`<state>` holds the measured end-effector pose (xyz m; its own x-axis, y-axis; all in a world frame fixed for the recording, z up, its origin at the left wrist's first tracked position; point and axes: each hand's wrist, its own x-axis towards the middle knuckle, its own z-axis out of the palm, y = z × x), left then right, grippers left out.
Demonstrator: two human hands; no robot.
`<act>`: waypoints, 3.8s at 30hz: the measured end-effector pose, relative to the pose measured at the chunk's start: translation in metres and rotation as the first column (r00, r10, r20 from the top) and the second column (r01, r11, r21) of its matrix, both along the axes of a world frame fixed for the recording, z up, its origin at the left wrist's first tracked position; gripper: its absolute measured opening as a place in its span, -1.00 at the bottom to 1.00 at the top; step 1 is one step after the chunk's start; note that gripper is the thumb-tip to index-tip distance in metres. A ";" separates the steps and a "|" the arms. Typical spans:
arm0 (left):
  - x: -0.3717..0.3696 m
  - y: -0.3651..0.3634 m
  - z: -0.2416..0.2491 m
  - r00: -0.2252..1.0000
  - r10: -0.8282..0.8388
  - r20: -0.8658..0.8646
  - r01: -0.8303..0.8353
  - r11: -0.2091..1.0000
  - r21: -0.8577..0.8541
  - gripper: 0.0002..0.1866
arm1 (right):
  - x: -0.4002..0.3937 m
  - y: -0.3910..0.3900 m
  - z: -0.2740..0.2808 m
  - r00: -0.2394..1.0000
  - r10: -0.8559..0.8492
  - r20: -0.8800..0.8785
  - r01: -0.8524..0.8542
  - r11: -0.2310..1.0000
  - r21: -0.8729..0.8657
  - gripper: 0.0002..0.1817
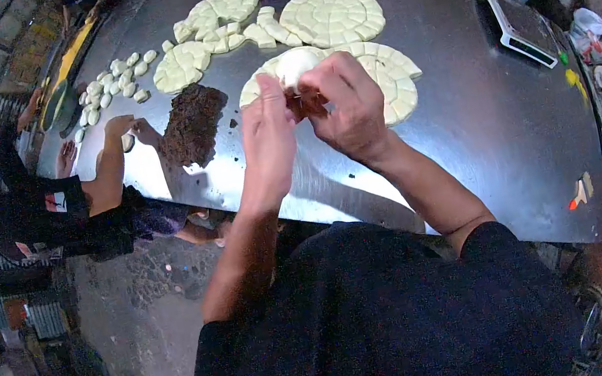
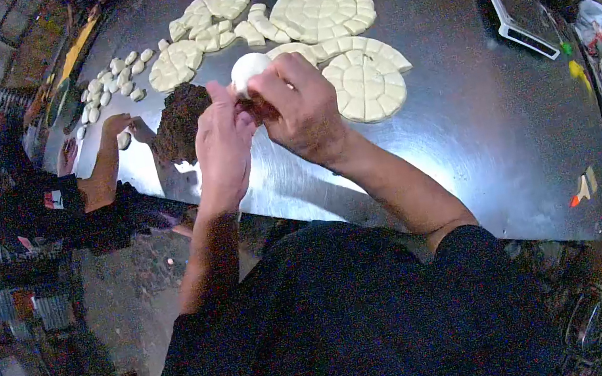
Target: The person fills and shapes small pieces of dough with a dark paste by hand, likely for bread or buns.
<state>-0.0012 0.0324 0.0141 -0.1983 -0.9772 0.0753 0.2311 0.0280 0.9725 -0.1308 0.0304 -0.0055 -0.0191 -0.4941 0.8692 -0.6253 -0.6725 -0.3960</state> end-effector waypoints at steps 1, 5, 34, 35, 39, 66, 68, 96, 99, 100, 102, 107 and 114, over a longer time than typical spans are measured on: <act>0.004 0.004 0.003 0.999 0.003 0.040 -0.002 1.000 -0.022 -0.66 | 0.003 -0.001 -0.001 0.997 -0.006 -0.079 -0.005 0.991 -0.137 -0.73; 0.009 -0.002 0.005 0.978 0.170 -0.123 -0.171 0.985 0.005 -0.66 | 0.018 0.021 0.018 0.997 0.048 0.068 -0.041 0.994 -0.100 -0.70; 0.055 -0.015 -0.249 0.327 -0.274 0.904 -0.006 0.956 0.292 -0.57 | -0.004 0.015 -0.084 0.953 0.143 0.267 -0.259 0.843 0.472 -0.81; 0.056 -0.011 -0.255 0.329 -0.276 0.903 -0.012 0.955 0.296 -0.57 | -0.004 0.009 -0.075 0.960 0.127 0.249 -0.223 0.884 0.411 -0.77; 0.069 -0.002 -0.278 0.590 -0.171 0.789 -0.020 0.974 0.227 -0.41 | 0.007 -0.010 -0.023 0.952 0.146 0.269 -0.206 0.956 0.211 -0.58; 0.229 0.094 -0.269 0.889 0.282 0.360 -0.457 0.573 0.680 -0.37 | 0.113 -0.122 -0.090 0.421 0.043 0.906 -0.879 0.266 0.396 -0.69; 0.231 0.083 -0.265 0.906 0.245 0.345 -0.416 0.665 0.620 -0.37 | 0.118 -0.149 -0.091 0.581 0.115 0.806 -0.759 0.434 0.485 -0.72; -0.012 -0.007 -0.099 0.970 0.164 0.178 -0.161 0.986 -0.033 -0.67 | 0.007 -0.030 -0.110 0.707 -0.009 0.707 -0.305 0.898 0.316 -0.80; -0.043 0.013 -0.063 0.993 0.008 0.119 -0.015 0.998 0.064 -0.79 | -0.029 -0.009 -0.056 0.801 -0.125 0.586 -0.099 0.937 0.336 -0.69; -0.052 0.014 -0.064 0.991 -0.027 0.133 0.017 0.997 0.075 -0.79 | -0.036 0.000 -0.046 0.803 -0.167 0.572 -0.028 0.949 0.315 -0.67; -0.052 0.012 -0.058 0.965 -0.034 0.259 0.071 0.988 -0.136 -0.75 | -0.041 -0.001 -0.056 0.714 -0.176 0.678 -0.021 0.962 0.271 -0.65; -0.060 -0.005 -0.065 0.954 0.289 0.075 -0.299 0.911 0.284 -0.30 | -0.005 0.012 -0.067 0.860 -0.076 0.504 -0.091 0.950 0.297 -0.63; 0.061 -0.021 -0.120 0.983 0.180 0.025 -0.176 0.906 0.385 -0.40 | 0.031 -0.005 -0.085 0.900 0.134 0.414 -0.325 0.840 0.434 -0.76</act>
<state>0.0599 0.0110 -0.1058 -0.0201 -0.9500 -0.3115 0.2672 -0.3053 0.9140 -0.0996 0.0250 -0.0901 -0.1083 -0.8746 0.4726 -0.2293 -0.4406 -0.8679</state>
